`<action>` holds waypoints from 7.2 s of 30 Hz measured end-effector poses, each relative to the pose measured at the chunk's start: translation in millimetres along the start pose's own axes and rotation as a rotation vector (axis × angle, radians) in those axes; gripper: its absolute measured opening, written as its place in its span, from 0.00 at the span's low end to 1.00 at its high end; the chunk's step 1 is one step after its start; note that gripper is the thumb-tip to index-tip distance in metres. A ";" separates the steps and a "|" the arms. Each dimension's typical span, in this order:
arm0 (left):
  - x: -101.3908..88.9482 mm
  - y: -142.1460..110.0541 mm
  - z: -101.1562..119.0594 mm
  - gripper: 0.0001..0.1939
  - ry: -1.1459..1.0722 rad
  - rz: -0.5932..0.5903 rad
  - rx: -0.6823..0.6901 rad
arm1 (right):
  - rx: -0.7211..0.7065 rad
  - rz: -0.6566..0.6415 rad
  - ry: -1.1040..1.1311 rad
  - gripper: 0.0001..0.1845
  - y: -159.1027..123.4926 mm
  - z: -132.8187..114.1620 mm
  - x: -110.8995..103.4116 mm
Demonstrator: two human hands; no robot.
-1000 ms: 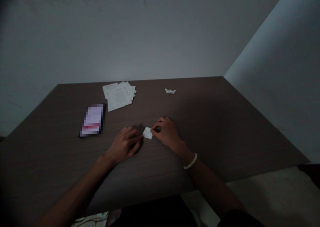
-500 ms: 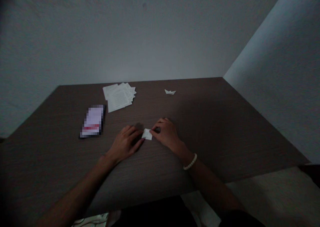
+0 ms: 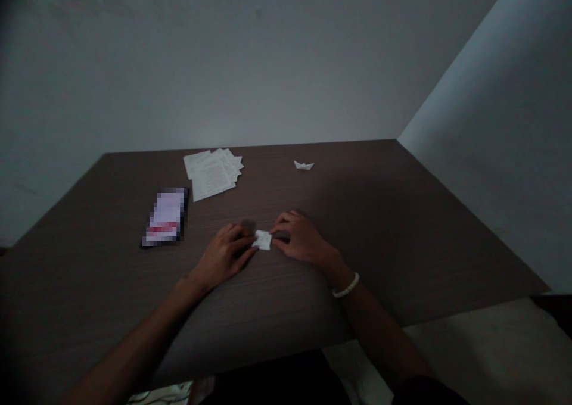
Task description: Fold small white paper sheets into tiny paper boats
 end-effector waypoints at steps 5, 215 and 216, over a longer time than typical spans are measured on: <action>0.0 0.2 -0.2 0.13 -0.006 -0.001 0.013 | -0.025 0.031 -0.006 0.08 1.0 0.9 5.1; -0.4 -0.9 1.9 0.13 -0.119 -0.028 0.043 | 0.135 0.097 -0.106 0.07 7.0 -8.8 22.9; -0.8 -1.1 2.4 0.14 -0.112 -0.029 0.038 | 0.141 0.100 -0.101 0.07 6.8 -8.9 22.6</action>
Point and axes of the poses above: each hand's wrist, its own y-axis towards the middle knuckle, its own x-axis out of the palm, z = x × y, the point moved 4 cm from there along y, towards the middle knuckle, and after that the axes turned 3 degrees about -z, right-handed, at the moved point
